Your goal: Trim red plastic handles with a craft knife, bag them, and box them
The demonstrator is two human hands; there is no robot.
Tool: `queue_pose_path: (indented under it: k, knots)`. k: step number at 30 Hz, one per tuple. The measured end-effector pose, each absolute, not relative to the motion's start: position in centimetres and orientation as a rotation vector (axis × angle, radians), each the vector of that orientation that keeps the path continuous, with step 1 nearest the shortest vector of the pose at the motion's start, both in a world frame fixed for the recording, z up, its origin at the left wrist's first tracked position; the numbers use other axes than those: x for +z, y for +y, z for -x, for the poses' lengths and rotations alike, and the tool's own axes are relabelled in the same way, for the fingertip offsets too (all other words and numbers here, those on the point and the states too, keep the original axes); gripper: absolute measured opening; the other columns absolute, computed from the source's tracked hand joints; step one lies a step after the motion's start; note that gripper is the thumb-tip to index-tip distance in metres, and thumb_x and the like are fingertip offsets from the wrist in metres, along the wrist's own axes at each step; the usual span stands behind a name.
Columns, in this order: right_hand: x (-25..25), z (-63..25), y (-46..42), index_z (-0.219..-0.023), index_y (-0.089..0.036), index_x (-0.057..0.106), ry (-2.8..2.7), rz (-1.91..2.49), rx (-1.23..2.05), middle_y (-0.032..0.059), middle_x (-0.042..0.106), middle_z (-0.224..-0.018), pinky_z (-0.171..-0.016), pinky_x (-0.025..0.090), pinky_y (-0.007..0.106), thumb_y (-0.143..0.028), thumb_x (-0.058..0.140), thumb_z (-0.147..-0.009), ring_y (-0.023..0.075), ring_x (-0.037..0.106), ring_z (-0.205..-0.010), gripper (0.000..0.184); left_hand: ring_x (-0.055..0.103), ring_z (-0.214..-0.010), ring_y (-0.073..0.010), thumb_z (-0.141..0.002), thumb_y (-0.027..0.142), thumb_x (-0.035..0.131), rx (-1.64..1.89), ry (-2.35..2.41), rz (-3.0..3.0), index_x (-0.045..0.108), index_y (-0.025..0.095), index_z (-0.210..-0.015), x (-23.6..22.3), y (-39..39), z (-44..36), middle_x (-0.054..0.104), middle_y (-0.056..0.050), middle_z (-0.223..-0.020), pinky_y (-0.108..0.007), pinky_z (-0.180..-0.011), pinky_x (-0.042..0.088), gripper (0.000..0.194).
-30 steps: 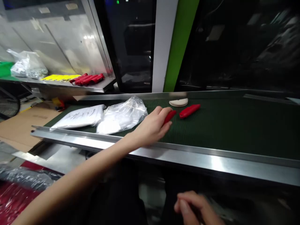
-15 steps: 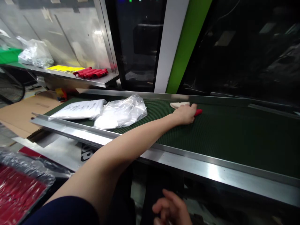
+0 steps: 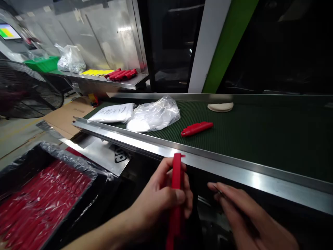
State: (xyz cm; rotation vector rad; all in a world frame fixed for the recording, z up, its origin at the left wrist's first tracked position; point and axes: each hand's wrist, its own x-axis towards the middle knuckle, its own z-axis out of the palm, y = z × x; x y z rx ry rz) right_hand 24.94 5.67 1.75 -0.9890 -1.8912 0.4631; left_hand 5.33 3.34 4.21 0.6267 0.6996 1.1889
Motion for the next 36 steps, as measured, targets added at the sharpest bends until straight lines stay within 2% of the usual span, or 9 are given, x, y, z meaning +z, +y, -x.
queue_pose_path:
  k: [5,7,10,13,18,22,26,31,36]
  knots:
    - [2.7,-23.7,6.4,-0.129,-0.027,0.058,-2.166,0.832,0.498,-0.002,0.064,-0.124,-0.091,0.052,0.015,-0.012,0.05,-0.097,0.0076,0.062,-0.11,0.037,0.046,-0.048,-0.0067,-0.074,0.025,0.068,1.155,0.746,-0.405,0.053,0.019,-0.099,2.2,-1.0,-4.9,0.056,0.001,-0.065,-0.015,-0.044,0.039,0.03]
    - [2.9,-22.9,6.1,-0.131,-0.026,0.057,-2.194,0.801,0.504,-0.0019,0.062,-0.125,-0.096,0.048,0.013,-0.013,0.051,-0.097,0.0062,0.06,-0.113,0.037,0.042,-0.043,-0.006,-0.079,0.032,0.068,1.137,0.835,-0.407,0.052,0.018,-0.094,2.2,-2.1,-4.2,0.053,0.003,-0.058,-0.015,-0.041,0.038,0.025]
    - [2.7,-21.4,5.2,-0.13,-0.026,0.059,-2.231,0.771,0.516,-0.0023,0.061,-0.126,-0.1,0.043,0.011,-0.014,0.052,-0.097,0.0051,0.058,-0.113,0.036,0.041,-0.042,-0.0067,-0.089,0.047,0.058,1.125,0.924,-0.394,0.053,0.018,-0.094,2.2,-3.2,-3.2,0.052,0.002,-0.055,-0.015,-0.04,0.037,0.03]
    - [2.4,-19.9,4.3,-0.128,-0.022,0.06,-2.256,0.72,0.52,0.0003,0.061,-0.123,-0.101,0.043,0.017,-0.009,0.052,-0.095,0.0079,0.058,-0.112,0.036,0.044,-0.044,-0.0084,-0.093,0.052,0.049,1.158,0.947,-0.345,0.056,0.017,-0.094,2.0,-4.0,-2.5,0.054,0.0,-0.06,-0.016,-0.04,0.037,0.036]
    - [2.5,-17.7,3.2,-0.124,-0.012,0.062,-2.314,0.635,0.475,0.0079,0.062,-0.119,-0.095,0.048,0.029,-0.002,0.055,-0.091,0.0152,0.059,-0.11,0.035,0.045,-0.046,-0.0087,-0.092,0.049,0.05,1.214,0.95,-0.285,0.057,0.017,-0.093,1.9,-4.7,-1.5,0.057,0.0,-0.066,-0.017,-0.041,0.039,0.032]
    - [2.9,-16.4,3.2,-0.123,-0.011,0.061,-2.398,0.592,0.424,0.0088,0.061,-0.116,-0.091,0.048,0.029,-0.003,0.053,-0.092,0.0149,0.058,-0.106,0.033,0.042,-0.041,-0.008,-0.092,0.053,0.049,1.209,0.958,-0.266,0.057,0.017,-0.094,1.9,-5.0,-0.5,0.053,0.002,-0.055,-0.016,-0.041,0.038,0.037]
    - [3.1,-15.7,3.1,-0.123,-0.013,0.061,-2.421,0.596,0.424,0.008,0.061,-0.117,-0.09,0.048,0.028,-0.004,0.051,-0.094,0.014,0.058,-0.105,0.032,0.042,-0.041,-0.0077,-0.091,0.054,0.05,1.225,0.936,-0.242,0.057,0.018,-0.094,1.5,-5.2,0.2,0.054,0.001,-0.055,-0.016,-0.041,0.038,0.037]
    - [2.9,-15.5,3.0,-0.126,-0.018,0.06,-2.442,0.641,0.395,0.006,0.062,-0.118,-0.09,0.048,0.031,-0.01,0.051,-0.096,0.0164,0.059,-0.106,0.032,0.044,-0.042,-0.009,-0.09,0.053,0.051,1.246,0.946,-0.246,0.057,0.018,-0.092,1.1,-5.3,0.5,0.055,0.0,-0.058,-0.017,-0.04,0.038,0.036]
    - [2.7,-15.9,3.1,-0.128,-0.016,0.06,-2.513,0.537,0.348,0.0071,0.062,-0.119,-0.089,0.048,0.032,-0.01,0.054,-0.093,0.0171,0.058,-0.105,0.035,0.042,-0.041,-0.0075,-0.09,0.052,0.05,1.225,0.932,-0.246,0.055,0.017,-0.093,1.2,-5.2,0.8,0.053,0.002,-0.055,-0.016,-0.04,0.037,0.035]
